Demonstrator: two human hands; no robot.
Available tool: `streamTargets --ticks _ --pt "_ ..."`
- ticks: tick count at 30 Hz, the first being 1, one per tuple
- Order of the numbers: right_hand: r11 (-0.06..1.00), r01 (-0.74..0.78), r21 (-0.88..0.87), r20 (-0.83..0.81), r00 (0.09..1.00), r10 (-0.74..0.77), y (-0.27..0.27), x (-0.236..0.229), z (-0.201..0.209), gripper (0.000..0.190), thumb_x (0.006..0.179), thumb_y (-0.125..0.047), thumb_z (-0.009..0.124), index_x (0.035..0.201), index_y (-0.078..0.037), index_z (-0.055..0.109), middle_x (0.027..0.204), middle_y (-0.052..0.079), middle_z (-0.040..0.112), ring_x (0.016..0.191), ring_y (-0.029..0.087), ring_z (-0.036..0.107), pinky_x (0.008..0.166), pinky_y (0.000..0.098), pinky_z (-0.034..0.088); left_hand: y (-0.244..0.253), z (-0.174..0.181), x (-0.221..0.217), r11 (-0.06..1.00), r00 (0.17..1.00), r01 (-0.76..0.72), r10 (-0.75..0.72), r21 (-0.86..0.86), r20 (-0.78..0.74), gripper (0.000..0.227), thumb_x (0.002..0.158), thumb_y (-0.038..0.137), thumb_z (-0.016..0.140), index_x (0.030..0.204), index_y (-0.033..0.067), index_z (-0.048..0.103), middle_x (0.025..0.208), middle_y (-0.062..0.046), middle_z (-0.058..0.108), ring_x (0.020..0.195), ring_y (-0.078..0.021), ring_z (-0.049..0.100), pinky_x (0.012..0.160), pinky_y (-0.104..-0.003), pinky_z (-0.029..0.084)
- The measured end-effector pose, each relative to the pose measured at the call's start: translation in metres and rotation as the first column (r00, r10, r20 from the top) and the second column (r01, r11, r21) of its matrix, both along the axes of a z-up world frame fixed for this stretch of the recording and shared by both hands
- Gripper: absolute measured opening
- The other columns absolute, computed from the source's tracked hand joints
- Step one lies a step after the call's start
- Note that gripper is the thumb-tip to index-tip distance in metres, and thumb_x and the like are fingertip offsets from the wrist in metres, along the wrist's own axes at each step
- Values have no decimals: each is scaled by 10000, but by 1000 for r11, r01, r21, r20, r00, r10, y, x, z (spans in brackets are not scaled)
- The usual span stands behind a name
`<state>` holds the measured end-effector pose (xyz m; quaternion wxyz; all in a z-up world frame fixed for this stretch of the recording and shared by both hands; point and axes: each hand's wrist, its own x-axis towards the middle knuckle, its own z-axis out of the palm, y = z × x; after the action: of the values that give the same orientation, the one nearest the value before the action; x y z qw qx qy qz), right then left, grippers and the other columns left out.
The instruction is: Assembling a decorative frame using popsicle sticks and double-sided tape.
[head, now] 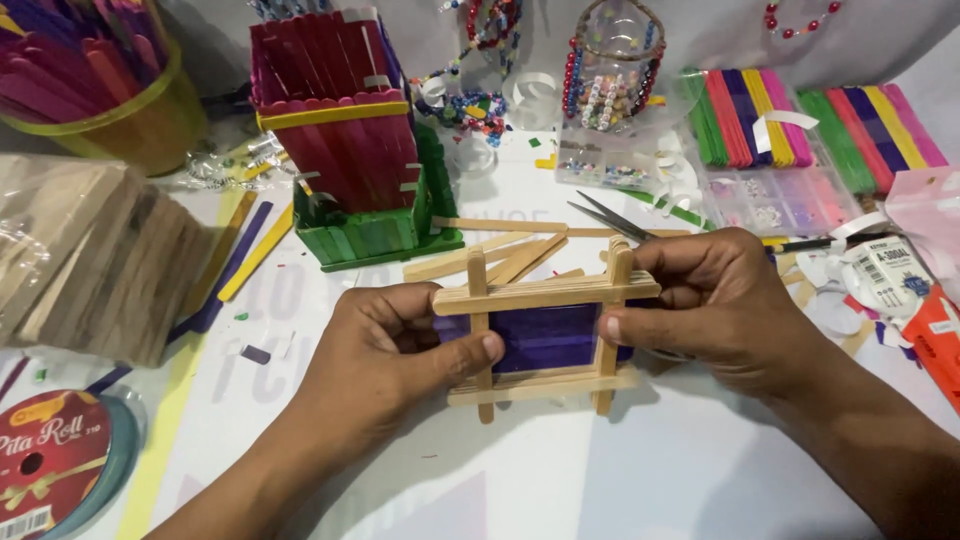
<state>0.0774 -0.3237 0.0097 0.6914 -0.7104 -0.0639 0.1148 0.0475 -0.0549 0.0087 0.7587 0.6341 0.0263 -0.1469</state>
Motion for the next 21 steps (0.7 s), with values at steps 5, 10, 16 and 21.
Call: streamTargets --ticks 5,10,16,21 --pt "991 -132 40 13 991 131 -2 1 3 211 711 24 863 892 57 761 645 77 697 492 91 571 380 218 443 -4 2 -2 996 1000 -28 27 -86 -12 349 755 58 816 1074 -81 812 855 -143 808 694 -201 722 593 -335 618" --pt "907 -406 -114 -220 900 376 -15 15 19 538 547 -124 936 1056 20 836 959 244 931 755 341 899 540 350 723 -2 -1 4 930 991 -117 88 -348 -100 329 723 -20 800 1022 -147 745 877 -260 770 748 -331 739 746 -444 650" --pt "921 -378 -94 -94 924 370 -10 3 18 346 760 -233 778 1012 -2 822 989 134 880 836 303 825 552 438 683 -3 12 -3 975 978 206 -206 83 -10 245 774 110 902 671 43 690 491 -17 542 411 -80 388 386 -254 255" --pt "889 -362 -278 -82 932 354 2 -13 16 84 698 -31 956 717 35 907 443 -25 419 422 72 300 413 275 224 -13 30 -5 977 978 175 -159 124 -131 222 728 164 900 862 33 781 556 -33 635 383 -70 366 340 -257 248"
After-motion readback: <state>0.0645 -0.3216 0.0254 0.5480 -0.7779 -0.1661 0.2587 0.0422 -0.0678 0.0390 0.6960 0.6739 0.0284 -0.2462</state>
